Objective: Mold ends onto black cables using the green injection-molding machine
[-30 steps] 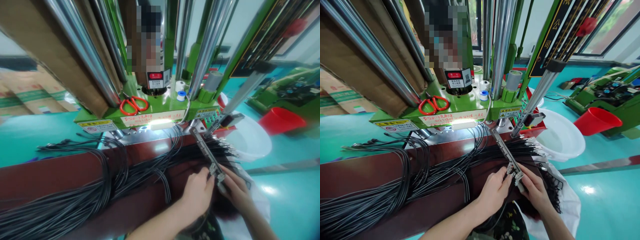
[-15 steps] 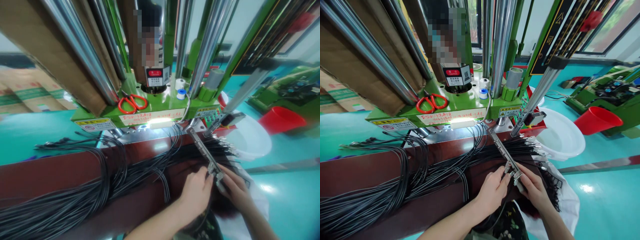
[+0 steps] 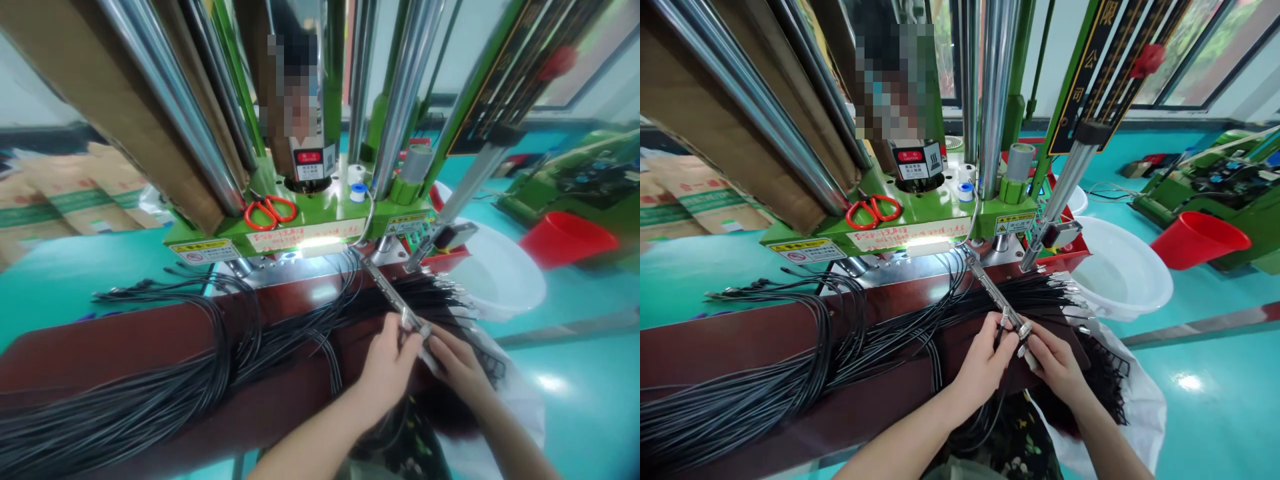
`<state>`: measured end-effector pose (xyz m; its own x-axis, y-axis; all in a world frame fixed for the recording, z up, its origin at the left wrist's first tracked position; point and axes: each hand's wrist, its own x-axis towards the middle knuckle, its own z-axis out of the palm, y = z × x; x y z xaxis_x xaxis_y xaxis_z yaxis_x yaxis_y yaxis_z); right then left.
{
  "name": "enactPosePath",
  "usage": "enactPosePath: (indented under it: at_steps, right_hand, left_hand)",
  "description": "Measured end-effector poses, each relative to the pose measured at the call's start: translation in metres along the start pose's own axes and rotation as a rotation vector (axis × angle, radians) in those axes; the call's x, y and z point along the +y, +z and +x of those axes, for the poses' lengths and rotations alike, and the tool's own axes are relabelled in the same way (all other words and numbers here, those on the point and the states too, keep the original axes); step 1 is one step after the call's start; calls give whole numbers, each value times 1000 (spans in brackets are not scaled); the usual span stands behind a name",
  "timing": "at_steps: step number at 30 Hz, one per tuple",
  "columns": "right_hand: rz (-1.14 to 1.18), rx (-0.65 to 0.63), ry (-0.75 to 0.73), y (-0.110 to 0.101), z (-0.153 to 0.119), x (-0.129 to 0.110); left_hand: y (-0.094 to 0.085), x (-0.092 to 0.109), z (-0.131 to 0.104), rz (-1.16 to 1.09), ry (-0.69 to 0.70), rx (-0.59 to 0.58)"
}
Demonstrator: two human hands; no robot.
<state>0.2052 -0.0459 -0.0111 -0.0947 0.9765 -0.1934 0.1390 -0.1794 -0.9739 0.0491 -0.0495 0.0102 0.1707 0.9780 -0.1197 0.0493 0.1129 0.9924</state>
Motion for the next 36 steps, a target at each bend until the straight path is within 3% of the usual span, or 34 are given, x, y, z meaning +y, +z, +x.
enactPosePath:
  at_steps: [7, 11, 13, 17, 19, 23, 27, 30, 33, 36]
  right_hand:
    - [-6, -36, -77, 1, 3, 1]
    - [57, 5, -89, 6, 0, -7]
    - [111, 48, -101, 7, -1, -9]
    - [163, 66, -61, 8, 2, -6]
    - [199, 69, -5, 8, 3, -4]
    - [295, 121, 58, 10, 3, -6]
    - [374, 174, 109, 10, 5, -11]
    - [430, 184, 122, 7, 8, -7]
    - [429, 171, 116, 7, 8, -4]
    - [370, 162, 115, 8, 5, -7]
  left_hand:
    - [2, 3, -2, 226, 58, 28]
    - [-4, 16, -9, 365, 217, 91]
    - [-10, 25, -19, 354, 303, 52]
    - [-25, 28, -44, 89, 258, -248]
    - [-36, 20, -53, -110, 182, -323]
    - [-61, 13, -55, -652, 234, -160]
    - [-81, 31, -55, -960, 208, -26]
    - [-93, 41, -63, -1020, 236, -43]
    - [-100, 37, -63, -1007, 258, -86]
    - [-92, 27, -45, -922, 48, -62]
